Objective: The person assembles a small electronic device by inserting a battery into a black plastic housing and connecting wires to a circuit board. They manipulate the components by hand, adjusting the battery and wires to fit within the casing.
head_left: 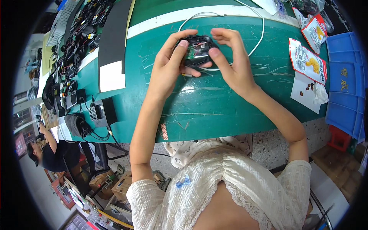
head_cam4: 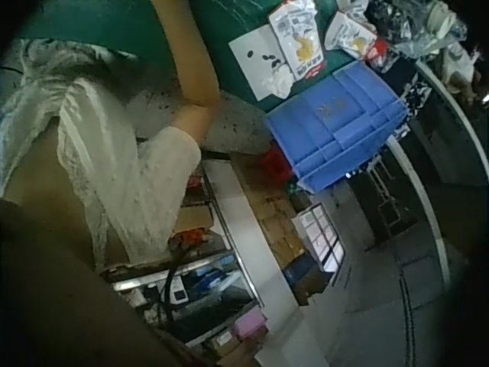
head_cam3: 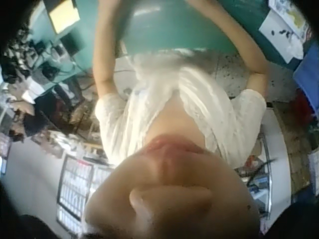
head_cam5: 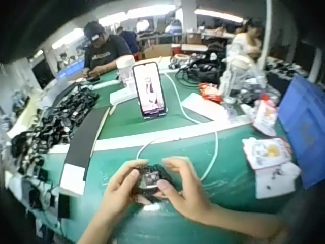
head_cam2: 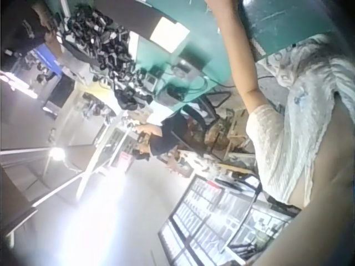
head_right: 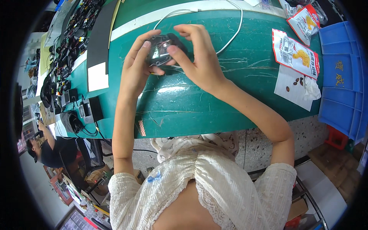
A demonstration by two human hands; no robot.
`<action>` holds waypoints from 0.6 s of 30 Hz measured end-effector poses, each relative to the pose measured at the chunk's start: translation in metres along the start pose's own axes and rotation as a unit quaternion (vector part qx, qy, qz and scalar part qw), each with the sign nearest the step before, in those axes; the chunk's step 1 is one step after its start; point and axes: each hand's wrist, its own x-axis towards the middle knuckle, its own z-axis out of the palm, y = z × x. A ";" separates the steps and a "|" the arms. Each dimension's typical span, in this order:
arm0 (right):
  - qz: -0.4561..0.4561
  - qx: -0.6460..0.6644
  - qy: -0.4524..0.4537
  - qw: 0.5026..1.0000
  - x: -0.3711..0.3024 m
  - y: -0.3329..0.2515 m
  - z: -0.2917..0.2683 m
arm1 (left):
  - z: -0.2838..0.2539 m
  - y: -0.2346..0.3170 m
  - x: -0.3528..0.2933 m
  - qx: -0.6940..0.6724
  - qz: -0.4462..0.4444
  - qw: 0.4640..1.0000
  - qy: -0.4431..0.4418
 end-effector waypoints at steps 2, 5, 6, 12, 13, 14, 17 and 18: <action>0.034 0.021 -0.029 0.999 -0.001 -0.003 -0.001 | -0.001 0.002 0.000 -0.047 -0.021 0.998 -0.037; 0.055 0.040 -0.033 0.997 0.002 -0.003 -0.003 | -0.003 0.003 0.000 -0.161 -0.048 0.982 -0.084; 0.056 0.045 -0.027 0.997 0.004 -0.002 -0.004 | -0.004 0.004 0.001 -0.183 -0.053 0.978 -0.089; -0.206 -0.177 0.006 0.962 0.003 -0.009 -0.011 | -0.014 -0.002 0.005 -0.285 -0.053 0.948 -0.129; -0.217 -0.174 -0.004 0.961 0.001 -0.011 -0.009 | -0.014 -0.002 0.006 -0.285 -0.048 0.950 -0.121; -0.227 -0.171 -0.013 0.959 -0.002 -0.011 -0.008 | -0.015 -0.001 0.006 -0.287 -0.051 0.949 -0.124; -0.211 -0.172 -0.051 0.961 -0.010 -0.015 -0.004 | -0.013 -0.003 0.006 -0.337 -0.037 0.935 -0.102; -0.185 -0.176 -0.076 0.964 -0.012 -0.020 -0.004 | -0.015 -0.005 0.007 -0.353 -0.034 0.928 -0.110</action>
